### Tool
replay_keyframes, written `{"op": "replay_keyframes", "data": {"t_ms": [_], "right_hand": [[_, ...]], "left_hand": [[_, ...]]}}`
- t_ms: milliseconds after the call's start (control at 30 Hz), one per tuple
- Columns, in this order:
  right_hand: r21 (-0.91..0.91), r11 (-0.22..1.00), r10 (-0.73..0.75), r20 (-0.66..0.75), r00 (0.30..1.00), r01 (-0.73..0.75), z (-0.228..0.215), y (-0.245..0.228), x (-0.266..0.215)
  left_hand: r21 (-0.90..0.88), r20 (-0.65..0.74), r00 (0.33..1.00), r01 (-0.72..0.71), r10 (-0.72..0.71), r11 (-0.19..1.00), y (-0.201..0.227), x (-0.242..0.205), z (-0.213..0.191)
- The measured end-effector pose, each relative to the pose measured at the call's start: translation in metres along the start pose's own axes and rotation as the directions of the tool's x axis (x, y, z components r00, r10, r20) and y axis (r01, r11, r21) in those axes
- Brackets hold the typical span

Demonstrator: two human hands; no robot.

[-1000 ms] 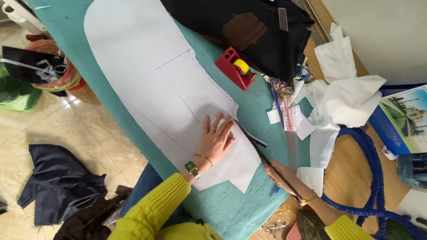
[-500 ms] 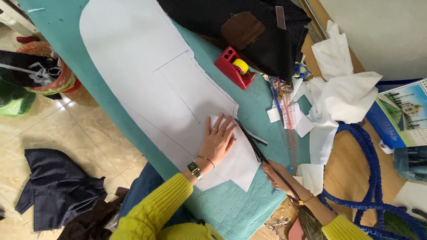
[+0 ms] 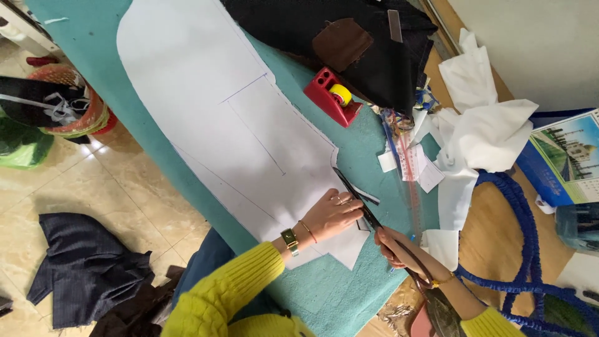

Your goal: The person removes a newspaper and a piece of black fabric from a table to reveal a white paper pattern. They then use a pair of scissors to cut along the marked lines of the pattern, carefully following the curves and straight edges.

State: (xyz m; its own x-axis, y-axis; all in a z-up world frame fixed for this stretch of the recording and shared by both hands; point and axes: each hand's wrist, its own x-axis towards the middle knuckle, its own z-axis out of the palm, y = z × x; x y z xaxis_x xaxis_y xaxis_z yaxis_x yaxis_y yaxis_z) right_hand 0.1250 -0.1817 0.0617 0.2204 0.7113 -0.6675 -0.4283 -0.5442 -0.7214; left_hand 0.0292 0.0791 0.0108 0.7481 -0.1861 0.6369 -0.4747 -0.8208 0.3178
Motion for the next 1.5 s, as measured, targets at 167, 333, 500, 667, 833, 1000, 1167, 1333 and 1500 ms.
{"op": "replay_keyframes", "data": {"t_ms": [167, 333, 500, 667, 833, 1000, 1167, 1333, 1500], "right_hand": [[-0.046, 0.999, 0.006, -0.032, 0.999, -0.007, 0.009, -0.011, -0.004], [-0.038, 0.999, 0.018, -0.104, 0.994, -0.022, 0.022, -0.010, 0.001], [-0.036, 0.999, 0.022, -0.153, 0.988, -0.028, 0.016, 0.017, 0.013], [-0.054, 0.998, -0.051, -0.266, 0.963, 0.038, 0.004, 0.050, 0.022], [-0.027, 0.999, -0.036, -0.272, 0.962, 0.030, 0.021, 0.045, 0.021], [0.055, 0.997, 0.073, -0.295, 0.953, -0.060, 0.043, 0.025, 0.017], [0.088, 0.996, 0.003, -0.308, 0.951, 0.026, 0.059, 0.025, 0.020], [0.150, 0.988, 0.069, -0.349, 0.935, -0.017, 0.070, 0.017, 0.021], [0.229, 0.972, 0.026, -0.321, 0.947, 0.051, 0.068, 0.028, 0.031]], "left_hand": [[-0.313, -0.002, 0.969, 0.233, -0.246, 0.921, 0.000, -0.012, -0.024], [-0.583, 0.001, 0.924, 0.311, -0.383, 0.750, -0.005, -0.009, -0.069], [-0.649, 0.107, 0.897, 0.390, -0.429, 0.653, -0.012, -0.029, -0.061], [-0.781, 0.086, 0.835, 0.395, -0.544, 0.483, -0.016, -0.037, -0.054], [-0.850, 0.205, 0.771, 0.446, -0.603, 0.281, -0.019, -0.032, -0.082], [-0.890, 0.347, 0.681, 0.456, -0.645, 0.002, -0.023, -0.037, -0.083], [-0.868, 0.412, 0.561, 0.482, -0.718, -0.122, -0.037, -0.047, -0.078], [-0.902, 0.400, 0.581, 0.388, -0.709, -0.191, -0.044, -0.051, -0.074], [-0.901, 0.420, 0.630, 0.374, -0.653, -0.219, -0.048, -0.056, -0.072]]}}
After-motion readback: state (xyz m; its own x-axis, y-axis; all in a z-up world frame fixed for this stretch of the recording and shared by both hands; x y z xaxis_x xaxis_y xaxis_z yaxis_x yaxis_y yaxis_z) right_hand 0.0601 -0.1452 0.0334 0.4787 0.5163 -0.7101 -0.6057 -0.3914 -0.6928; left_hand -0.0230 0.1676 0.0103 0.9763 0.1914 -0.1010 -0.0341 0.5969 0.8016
